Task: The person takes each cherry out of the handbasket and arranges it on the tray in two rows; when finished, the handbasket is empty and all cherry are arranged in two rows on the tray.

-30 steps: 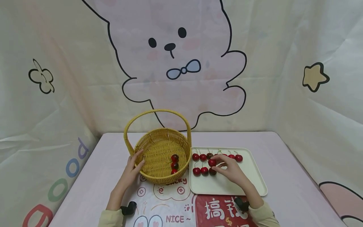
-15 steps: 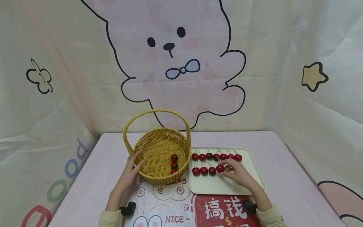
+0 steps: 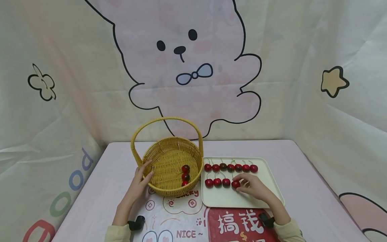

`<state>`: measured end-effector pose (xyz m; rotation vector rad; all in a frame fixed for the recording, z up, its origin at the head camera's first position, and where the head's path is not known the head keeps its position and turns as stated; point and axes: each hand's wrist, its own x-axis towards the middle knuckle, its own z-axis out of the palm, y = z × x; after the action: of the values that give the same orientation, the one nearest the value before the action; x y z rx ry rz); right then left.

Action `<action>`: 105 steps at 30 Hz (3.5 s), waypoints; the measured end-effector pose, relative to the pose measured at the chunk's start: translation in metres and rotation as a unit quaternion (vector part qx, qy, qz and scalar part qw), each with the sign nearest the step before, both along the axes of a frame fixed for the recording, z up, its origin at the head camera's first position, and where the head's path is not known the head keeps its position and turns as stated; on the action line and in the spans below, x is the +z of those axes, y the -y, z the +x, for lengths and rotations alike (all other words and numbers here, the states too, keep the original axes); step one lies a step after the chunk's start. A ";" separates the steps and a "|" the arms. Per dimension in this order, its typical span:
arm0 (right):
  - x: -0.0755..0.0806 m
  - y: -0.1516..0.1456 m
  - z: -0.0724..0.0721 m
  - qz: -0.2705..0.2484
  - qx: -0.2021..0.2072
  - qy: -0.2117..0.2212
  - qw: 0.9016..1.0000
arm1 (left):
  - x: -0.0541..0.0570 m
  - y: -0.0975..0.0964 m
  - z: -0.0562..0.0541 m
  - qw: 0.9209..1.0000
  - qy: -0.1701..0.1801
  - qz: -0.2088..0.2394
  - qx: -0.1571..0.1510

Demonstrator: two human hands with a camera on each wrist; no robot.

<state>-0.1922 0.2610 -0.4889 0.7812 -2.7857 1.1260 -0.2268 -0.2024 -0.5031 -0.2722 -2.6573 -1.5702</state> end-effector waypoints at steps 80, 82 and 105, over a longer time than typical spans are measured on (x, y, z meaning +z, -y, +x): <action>0.002 0.003 -0.001 0.000 -0.081 0.011 0.997 | -0.001 -0.001 0.000 1.000 0.000 -0.007 0.002; 0.006 0.005 -0.001 -0.004 -0.077 0.005 0.997 | -0.002 -0.001 0.000 1.000 0.000 -0.007 0.002; 0.053 0.089 -0.031 -0.028 0.039 -0.047 0.998 | 0.000 -0.001 0.002 1.000 0.007 0.002 0.004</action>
<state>-0.2232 0.1720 -0.4356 0.9185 -2.6577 1.1413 -0.2252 -0.2019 -0.5033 -0.2511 -2.6608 -1.5816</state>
